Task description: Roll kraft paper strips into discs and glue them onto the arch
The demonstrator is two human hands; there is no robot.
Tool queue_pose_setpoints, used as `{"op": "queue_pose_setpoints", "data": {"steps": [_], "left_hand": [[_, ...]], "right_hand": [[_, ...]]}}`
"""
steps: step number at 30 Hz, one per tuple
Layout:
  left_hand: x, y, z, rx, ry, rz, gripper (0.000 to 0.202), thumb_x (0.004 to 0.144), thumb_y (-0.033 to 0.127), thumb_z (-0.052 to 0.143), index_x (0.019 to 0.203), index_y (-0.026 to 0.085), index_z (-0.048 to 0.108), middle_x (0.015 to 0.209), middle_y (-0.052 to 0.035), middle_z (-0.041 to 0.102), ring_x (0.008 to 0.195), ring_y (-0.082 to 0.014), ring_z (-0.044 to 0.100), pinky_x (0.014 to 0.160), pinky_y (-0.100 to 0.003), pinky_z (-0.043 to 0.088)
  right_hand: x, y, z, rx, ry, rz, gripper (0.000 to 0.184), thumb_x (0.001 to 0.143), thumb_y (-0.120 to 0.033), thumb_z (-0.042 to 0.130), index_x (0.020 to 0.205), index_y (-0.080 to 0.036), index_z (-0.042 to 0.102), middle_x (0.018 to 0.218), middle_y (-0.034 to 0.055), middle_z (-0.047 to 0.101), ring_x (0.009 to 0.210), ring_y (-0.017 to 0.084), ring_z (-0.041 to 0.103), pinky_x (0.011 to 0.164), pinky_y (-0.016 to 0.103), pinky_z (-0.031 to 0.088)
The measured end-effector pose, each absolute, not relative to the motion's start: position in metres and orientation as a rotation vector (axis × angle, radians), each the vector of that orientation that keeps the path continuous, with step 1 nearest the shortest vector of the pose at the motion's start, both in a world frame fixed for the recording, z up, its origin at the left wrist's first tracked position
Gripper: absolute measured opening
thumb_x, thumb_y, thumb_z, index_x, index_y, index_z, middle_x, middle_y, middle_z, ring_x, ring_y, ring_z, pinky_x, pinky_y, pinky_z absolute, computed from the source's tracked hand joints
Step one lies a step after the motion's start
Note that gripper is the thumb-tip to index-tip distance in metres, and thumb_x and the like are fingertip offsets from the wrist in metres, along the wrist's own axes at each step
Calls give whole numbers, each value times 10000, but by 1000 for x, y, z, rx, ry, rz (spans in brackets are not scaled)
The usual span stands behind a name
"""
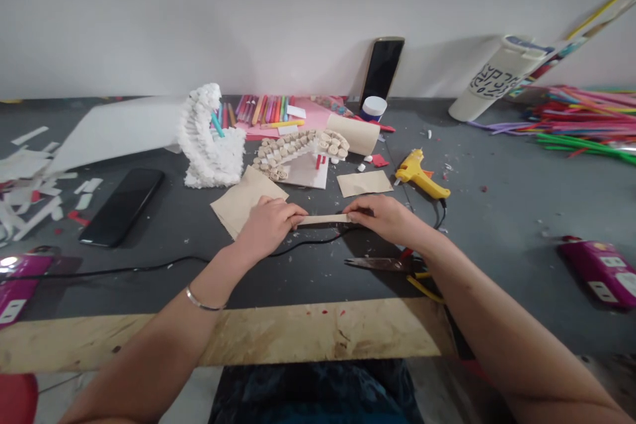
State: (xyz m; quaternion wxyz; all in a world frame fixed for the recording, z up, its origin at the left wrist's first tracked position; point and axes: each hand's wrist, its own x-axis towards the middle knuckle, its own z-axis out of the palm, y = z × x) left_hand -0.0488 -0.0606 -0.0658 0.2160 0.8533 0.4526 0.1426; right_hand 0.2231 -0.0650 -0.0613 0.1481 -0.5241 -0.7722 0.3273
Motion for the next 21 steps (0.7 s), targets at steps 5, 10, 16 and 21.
{"op": "queue_pose_setpoints", "data": {"steps": [5, 10, 16, 21], "left_hand": [[-45, -64, -55, 2291, 1272, 338, 240, 948, 300, 476, 824, 203, 657, 831, 4, 710, 851, -184, 614, 863, -373, 344], [-39, -68, -48, 2169, 1300, 380, 238, 932, 268, 450, 983, 201, 672, 879, -24, 716, 796, -187, 614, 817, -354, 414], [-40, -68, -46, 1917, 1218, 391, 276, 890, 385, 544, 1031, 228, 722, 961, -31, 736, 845, -193, 647, 738, -290, 458], [-40, -69, -39, 1756, 1239, 337, 225, 806, 397, 658, 904, 219, 754, 831, -22, 739, 763, -181, 644, 670, -274, 445]], "right_hand": [[225, -68, -55, -1589, -2211, 1100, 241, 867, -355, 547, 981, -256, 734, 862, 2, 729, 744, 163, 623, 679, 276, 446], [223, -71, -45, -1615, -2159, 1187, 244, 840, -371, 550, 900, -225, 735, 755, -6, 692, 654, 138, 571, 588, 255, 390], [224, -73, -38, -1614, -2081, 1243, 236, 828, -375, 558, 868, -218, 731, 737, -10, 678, 653, 133, 564, 580, 255, 370], [228, -70, -39, -1548, -2152, 1299, 252, 853, -399, 558, 935, -241, 736, 840, -1, 716, 739, 158, 599, 666, 278, 421]]}}
